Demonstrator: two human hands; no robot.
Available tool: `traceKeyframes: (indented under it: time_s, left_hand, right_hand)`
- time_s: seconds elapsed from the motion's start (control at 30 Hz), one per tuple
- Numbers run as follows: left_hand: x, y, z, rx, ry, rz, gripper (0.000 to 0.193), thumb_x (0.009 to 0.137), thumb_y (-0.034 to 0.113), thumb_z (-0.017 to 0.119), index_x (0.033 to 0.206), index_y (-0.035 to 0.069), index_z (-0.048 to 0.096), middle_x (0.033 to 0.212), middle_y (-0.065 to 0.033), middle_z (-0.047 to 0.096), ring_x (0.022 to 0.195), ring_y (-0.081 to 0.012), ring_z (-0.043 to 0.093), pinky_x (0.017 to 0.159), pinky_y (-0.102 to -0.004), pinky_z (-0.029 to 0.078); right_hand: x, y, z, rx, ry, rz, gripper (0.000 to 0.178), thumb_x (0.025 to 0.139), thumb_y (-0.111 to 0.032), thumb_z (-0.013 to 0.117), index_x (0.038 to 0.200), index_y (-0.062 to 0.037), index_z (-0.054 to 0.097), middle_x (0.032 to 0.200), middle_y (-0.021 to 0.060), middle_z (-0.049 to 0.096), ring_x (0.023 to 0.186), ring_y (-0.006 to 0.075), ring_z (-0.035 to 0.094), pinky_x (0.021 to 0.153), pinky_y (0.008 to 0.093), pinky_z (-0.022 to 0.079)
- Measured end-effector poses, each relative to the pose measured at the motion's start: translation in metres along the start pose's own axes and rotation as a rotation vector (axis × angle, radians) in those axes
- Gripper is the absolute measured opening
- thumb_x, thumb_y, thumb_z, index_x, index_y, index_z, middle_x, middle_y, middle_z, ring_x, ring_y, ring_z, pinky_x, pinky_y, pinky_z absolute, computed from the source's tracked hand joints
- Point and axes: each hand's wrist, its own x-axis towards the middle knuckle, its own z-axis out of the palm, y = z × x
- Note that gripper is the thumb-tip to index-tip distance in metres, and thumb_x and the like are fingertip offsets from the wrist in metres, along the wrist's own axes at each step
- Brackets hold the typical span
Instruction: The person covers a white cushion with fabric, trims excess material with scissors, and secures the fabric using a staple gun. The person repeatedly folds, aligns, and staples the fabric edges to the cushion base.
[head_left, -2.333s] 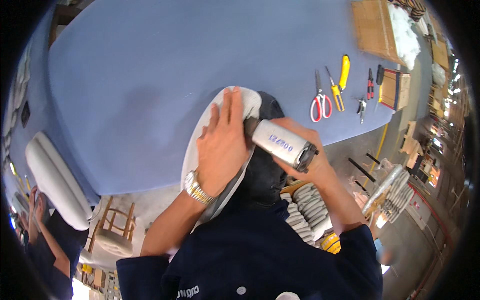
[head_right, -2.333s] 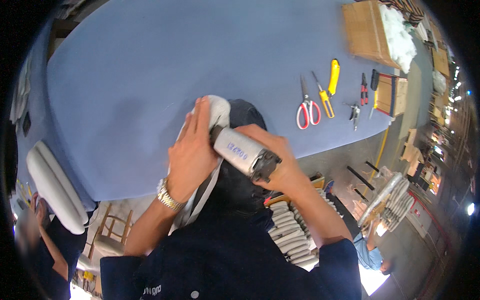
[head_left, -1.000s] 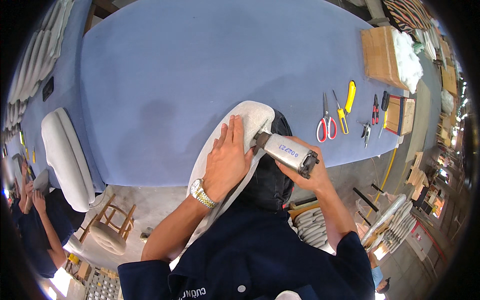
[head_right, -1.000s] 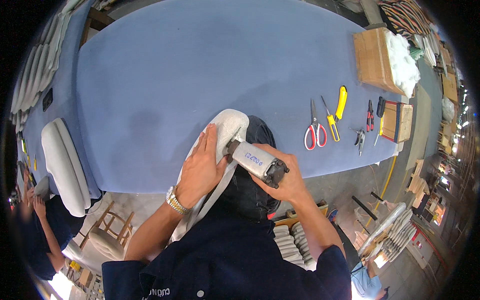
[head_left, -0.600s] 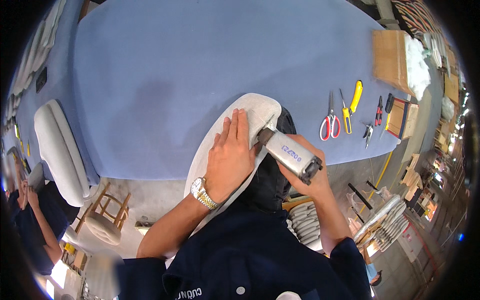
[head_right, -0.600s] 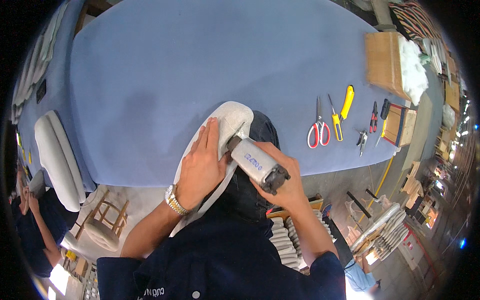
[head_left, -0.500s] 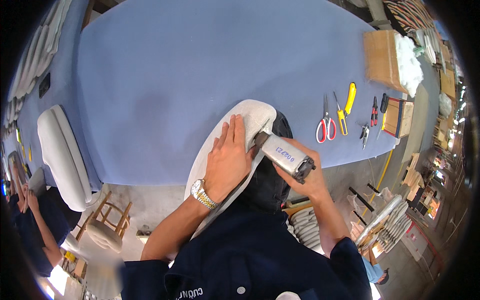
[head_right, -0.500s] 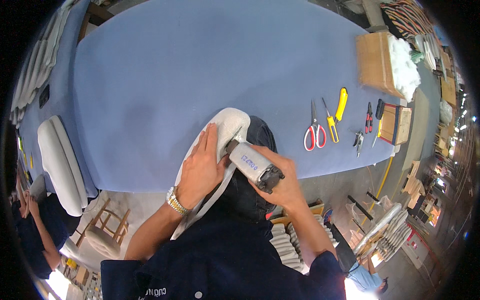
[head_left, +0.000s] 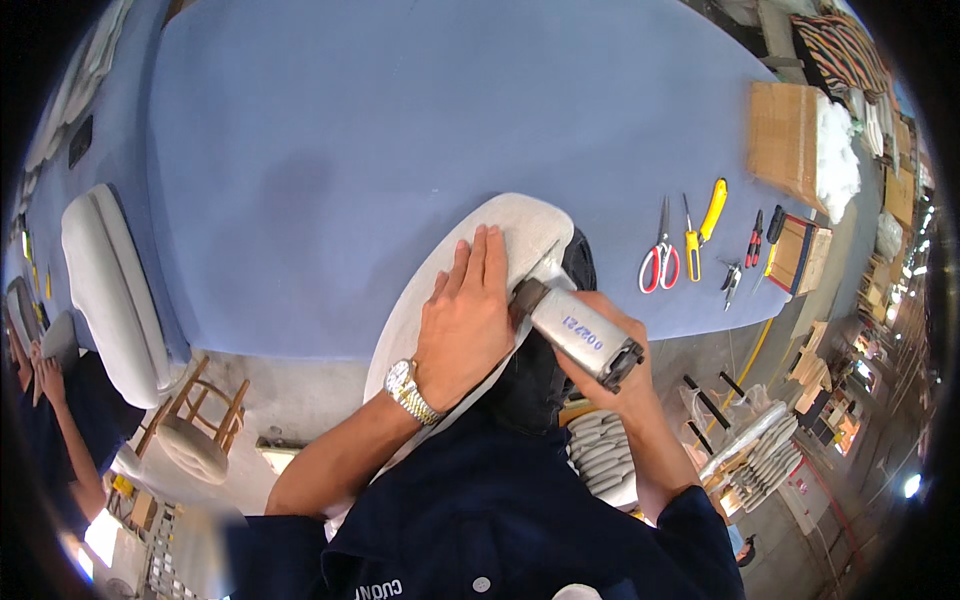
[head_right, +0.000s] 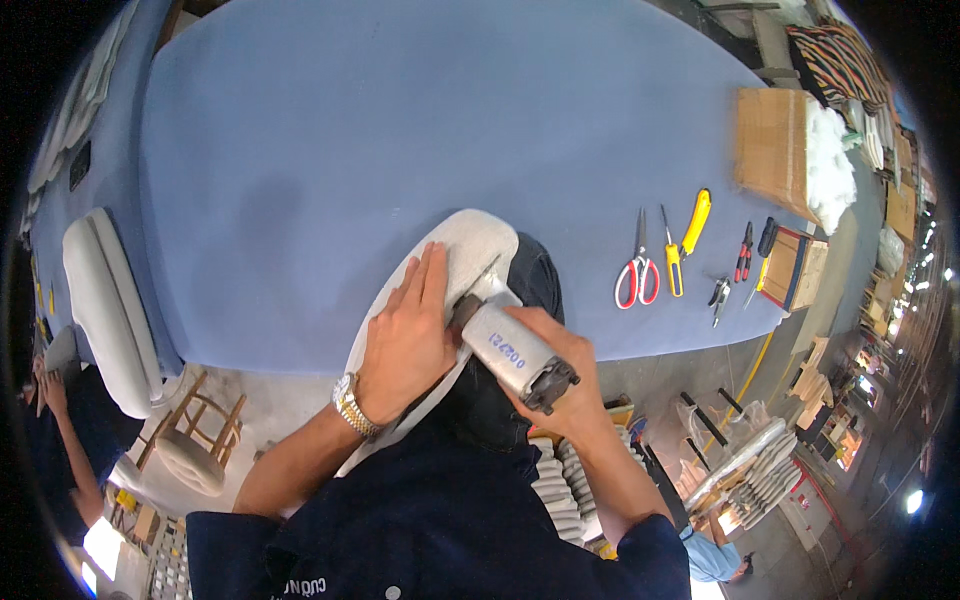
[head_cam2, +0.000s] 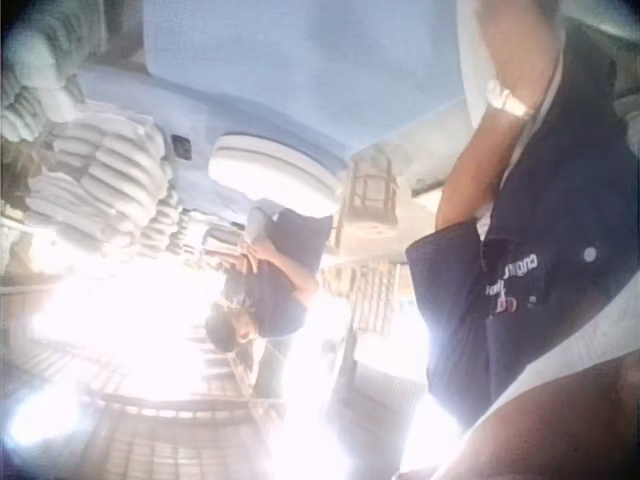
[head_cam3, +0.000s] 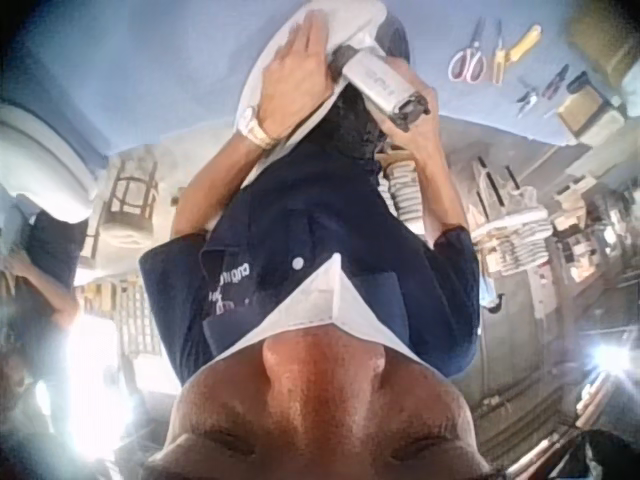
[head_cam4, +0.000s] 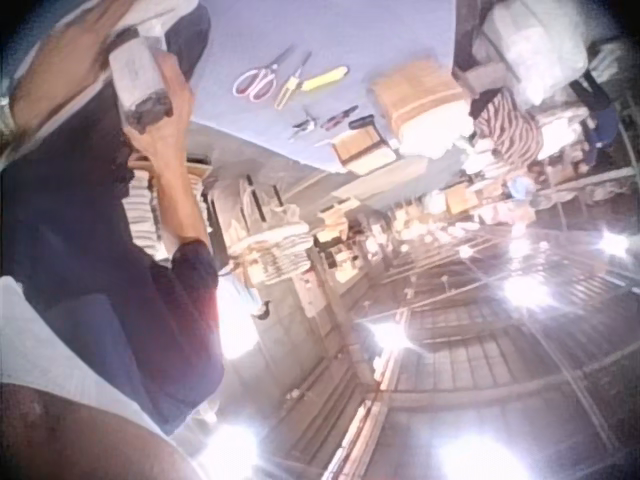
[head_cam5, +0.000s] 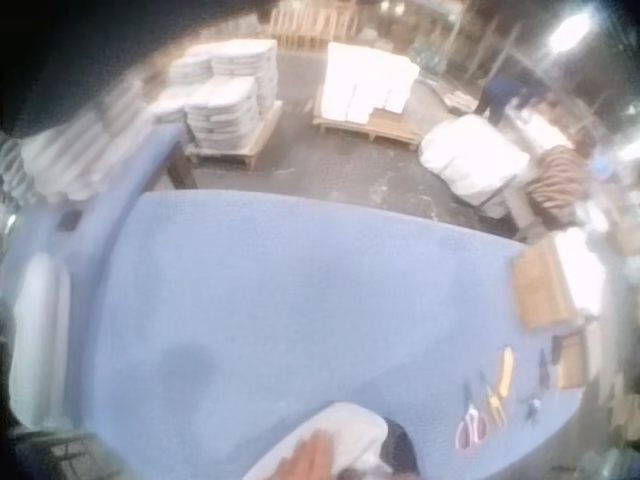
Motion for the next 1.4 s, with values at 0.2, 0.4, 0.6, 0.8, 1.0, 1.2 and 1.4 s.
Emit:
traceKeyframes:
  time_s: [0.2,0.4,0.6,0.8,1.0,1.2,1.4]
  left_hand:
    - [0.004,-0.002,-0.002,-0.013,0.031,0.028,0.081,0.085,0.010,0.073,0.154,-0.010,0.034,0.156,-0.0328,0.044,0.142,-0.0483,0.049,0.107,-0.0601,0.051]
    - [0.004,-0.002,-0.001,0.005,0.023,0.032,0.080,0.086,0.008,0.071,0.154,-0.011,0.033,0.157,-0.0331,0.043,0.142,-0.0487,0.047,0.108,-0.0609,0.050]
    - [0.002,-0.003,-0.001,-0.058,0.024,0.021,0.080,0.088,0.010,0.072,0.155,-0.010,0.032,0.157,-0.0337,0.043,0.142,-0.0488,0.047,0.107,-0.0606,0.050]
    - [0.009,-0.003,-0.015,-0.110,-0.031,-0.037,0.089,0.087,0.015,0.075,0.159,-0.006,0.026,0.155,-0.0344,0.043,0.141,-0.0493,0.049,0.105,-0.0576,0.052]
    - [0.013,-0.029,-0.024,-0.288,-0.148,0.144,0.114,0.082,0.020,0.084,0.167,0.008,0.009,0.164,-0.0331,0.030,0.152,-0.0429,0.035,0.123,-0.0485,0.033]
    - [0.015,-0.096,-0.013,-0.842,-0.366,-0.015,0.079,0.109,0.054,0.044,0.169,0.013,0.012,0.174,-0.0188,0.015,0.162,-0.0296,0.013,0.130,-0.0429,0.014]
    - [-0.002,-0.081,-0.006,-0.526,-0.293,0.102,0.077,0.110,0.057,0.036,0.169,0.014,0.012,0.175,-0.0210,0.009,0.162,-0.0345,0.004,0.130,-0.0514,0.011]
  right_hand:
    - [-0.006,0.004,0.004,-0.037,0.050,-0.051,0.046,0.081,-0.007,0.078,0.124,0.0030,0.066,0.109,0.0145,0.074,0.098,0.0214,0.074,0.088,0.0318,0.056]
    - [-0.013,0.006,0.004,-0.040,0.039,-0.167,0.053,0.077,-0.008,0.079,0.127,0.0048,0.065,0.114,0.0190,0.074,0.101,0.0277,0.075,0.089,0.0342,0.057]
    - [-0.008,-0.002,-0.002,-0.028,-0.067,-0.079,0.057,0.075,-0.018,0.078,0.128,0.0005,0.065,0.117,0.0161,0.073,0.104,0.0345,0.075,0.089,0.0360,0.057]
    - [0.002,-0.009,0.012,0.025,-0.029,-0.018,0.055,0.072,-0.014,0.079,0.124,-0.0044,0.065,0.111,0.0145,0.072,0.099,0.0362,0.074,0.084,0.0353,0.056]
    - [0.000,-0.016,0.018,0.015,0.026,-0.046,0.041,0.080,-0.010,0.076,0.119,-0.0047,0.067,0.100,0.0163,0.073,0.098,0.0379,0.073,0.084,0.0376,0.056]
    - [-0.006,-0.010,0.022,-0.136,0.061,-0.033,0.038,0.082,-0.013,0.078,0.117,-0.0044,0.068,0.097,0.0156,0.075,0.095,0.0371,0.074,0.083,0.0403,0.057]
    - [-0.004,-0.013,0.021,0.013,0.032,0.229,0.034,0.082,-0.016,0.079,0.112,-0.0011,0.071,0.100,0.0157,0.077,0.094,0.0319,0.075,0.086,0.0392,0.057]
